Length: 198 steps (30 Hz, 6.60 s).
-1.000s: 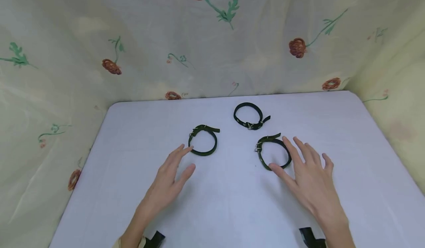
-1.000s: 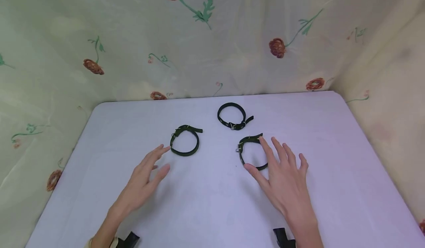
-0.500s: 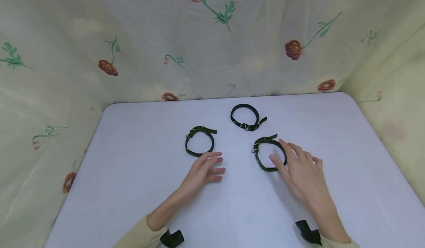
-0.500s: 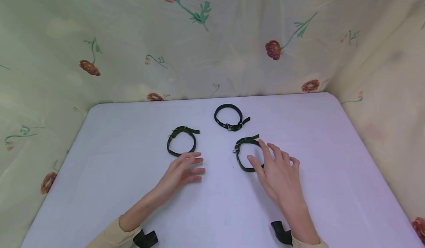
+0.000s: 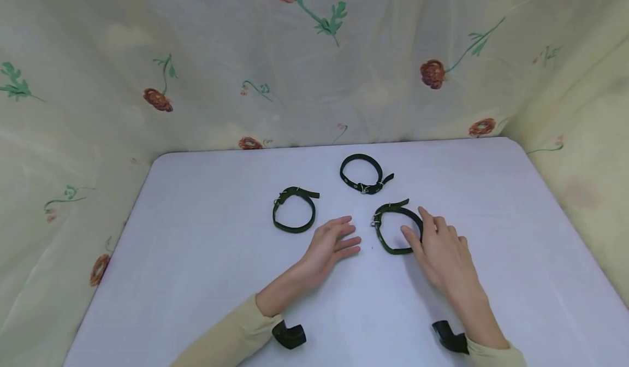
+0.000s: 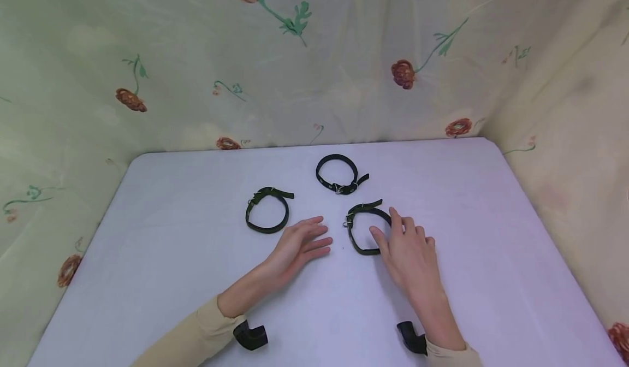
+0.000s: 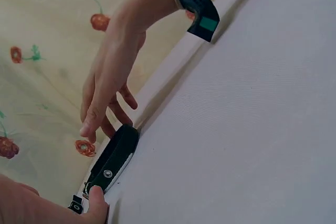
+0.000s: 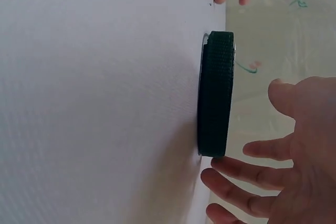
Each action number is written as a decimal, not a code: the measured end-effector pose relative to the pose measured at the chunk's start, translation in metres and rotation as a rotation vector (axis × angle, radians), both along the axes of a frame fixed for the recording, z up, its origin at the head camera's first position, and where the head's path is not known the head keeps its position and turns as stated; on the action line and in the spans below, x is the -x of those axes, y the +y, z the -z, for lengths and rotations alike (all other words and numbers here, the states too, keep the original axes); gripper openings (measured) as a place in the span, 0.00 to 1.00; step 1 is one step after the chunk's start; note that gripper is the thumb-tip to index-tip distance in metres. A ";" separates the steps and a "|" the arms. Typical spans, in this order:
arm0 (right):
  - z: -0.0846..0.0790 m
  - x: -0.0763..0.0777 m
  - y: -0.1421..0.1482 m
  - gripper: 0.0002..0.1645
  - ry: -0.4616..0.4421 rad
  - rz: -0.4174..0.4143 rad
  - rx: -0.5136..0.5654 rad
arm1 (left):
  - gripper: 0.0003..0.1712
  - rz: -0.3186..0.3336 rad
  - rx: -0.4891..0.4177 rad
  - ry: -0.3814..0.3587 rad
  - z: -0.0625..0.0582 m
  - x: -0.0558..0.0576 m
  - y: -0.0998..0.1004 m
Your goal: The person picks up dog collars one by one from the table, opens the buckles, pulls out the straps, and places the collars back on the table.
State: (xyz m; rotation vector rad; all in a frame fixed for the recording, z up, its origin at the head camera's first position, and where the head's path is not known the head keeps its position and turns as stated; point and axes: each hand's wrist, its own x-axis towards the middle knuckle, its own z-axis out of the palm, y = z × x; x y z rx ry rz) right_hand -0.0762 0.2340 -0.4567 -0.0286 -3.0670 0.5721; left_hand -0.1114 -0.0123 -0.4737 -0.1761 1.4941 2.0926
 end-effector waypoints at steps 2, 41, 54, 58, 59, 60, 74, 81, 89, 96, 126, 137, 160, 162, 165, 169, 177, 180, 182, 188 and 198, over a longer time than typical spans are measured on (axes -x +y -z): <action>0.002 0.001 0.000 0.48 -0.008 0.007 0.004 | 0.28 0.016 -0.007 -0.005 0.000 0.001 0.005; -0.017 -0.014 -0.016 0.40 0.028 -0.082 0.145 | 0.36 0.020 -0.084 -0.070 -0.016 -0.018 0.013; -0.033 -0.031 -0.038 0.41 0.116 -0.179 0.190 | 0.34 0.036 -0.061 -0.071 -0.023 -0.026 -0.012; -0.031 -0.032 -0.044 0.40 0.135 -0.196 0.198 | 0.34 0.024 -0.081 -0.100 -0.025 -0.032 -0.020; -0.030 -0.032 -0.045 0.40 0.139 -0.199 0.201 | 0.34 0.021 -0.087 -0.105 -0.026 -0.034 -0.022; -0.030 -0.032 -0.047 0.40 0.144 -0.200 0.203 | 0.34 0.018 -0.089 -0.104 -0.026 -0.035 -0.024; -0.027 -0.039 -0.070 0.36 0.163 -0.275 0.297 | 0.27 -0.076 0.243 0.164 -0.034 -0.059 -0.052; -0.027 -0.043 -0.081 0.33 0.176 -0.339 0.360 | 0.22 -0.166 0.373 0.259 -0.034 -0.078 -0.061; -0.029 -0.040 -0.083 0.31 0.177 -0.365 0.417 | 0.13 -0.207 0.522 0.460 -0.037 -0.079 -0.071; -0.034 -0.039 -0.091 0.27 0.148 -0.391 0.546 | 0.10 -0.178 0.631 0.765 -0.034 -0.075 -0.075; -0.036 -0.046 -0.097 0.14 0.214 -0.392 0.584 | 0.09 -0.154 0.630 0.960 -0.034 -0.080 -0.071; -0.039 -0.045 -0.099 0.16 0.279 -0.423 0.491 | 0.14 -0.101 0.672 0.994 -0.033 -0.082 -0.065; -0.039 -0.042 -0.104 0.17 0.246 -0.405 0.497 | 0.13 -0.154 0.584 0.890 -0.036 -0.080 -0.065; -0.039 -0.042 -0.104 0.17 0.250 -0.406 0.495 | 0.14 -0.136 0.593 0.900 -0.035 -0.081 -0.065; -0.039 -0.043 -0.103 0.18 0.247 -0.406 0.490 | 0.15 -0.130 0.624 0.944 -0.033 -0.080 -0.063; -0.038 -0.044 -0.102 0.19 0.243 -0.410 0.486 | 0.12 -0.154 0.660 0.984 -0.031 -0.080 -0.060; -0.037 -0.047 -0.101 0.18 0.240 -0.378 0.482 | 0.09 -0.191 0.568 0.866 -0.029 -0.083 -0.060; -0.037 -0.046 -0.099 0.18 0.228 -0.356 0.476 | 0.10 -0.181 0.487 0.763 -0.031 -0.084 -0.060; -0.037 -0.045 -0.098 0.18 0.222 -0.343 0.467 | 0.10 -0.179 0.435 0.708 -0.031 -0.084 -0.060; -0.036 -0.043 -0.095 0.18 0.208 -0.348 0.476 | 0.10 -0.155 0.359 0.664 -0.030 -0.083 -0.060; -0.036 -0.044 -0.095 0.13 0.189 -0.332 0.579 | 0.19 -0.146 0.526 0.722 -0.030 -0.085 -0.056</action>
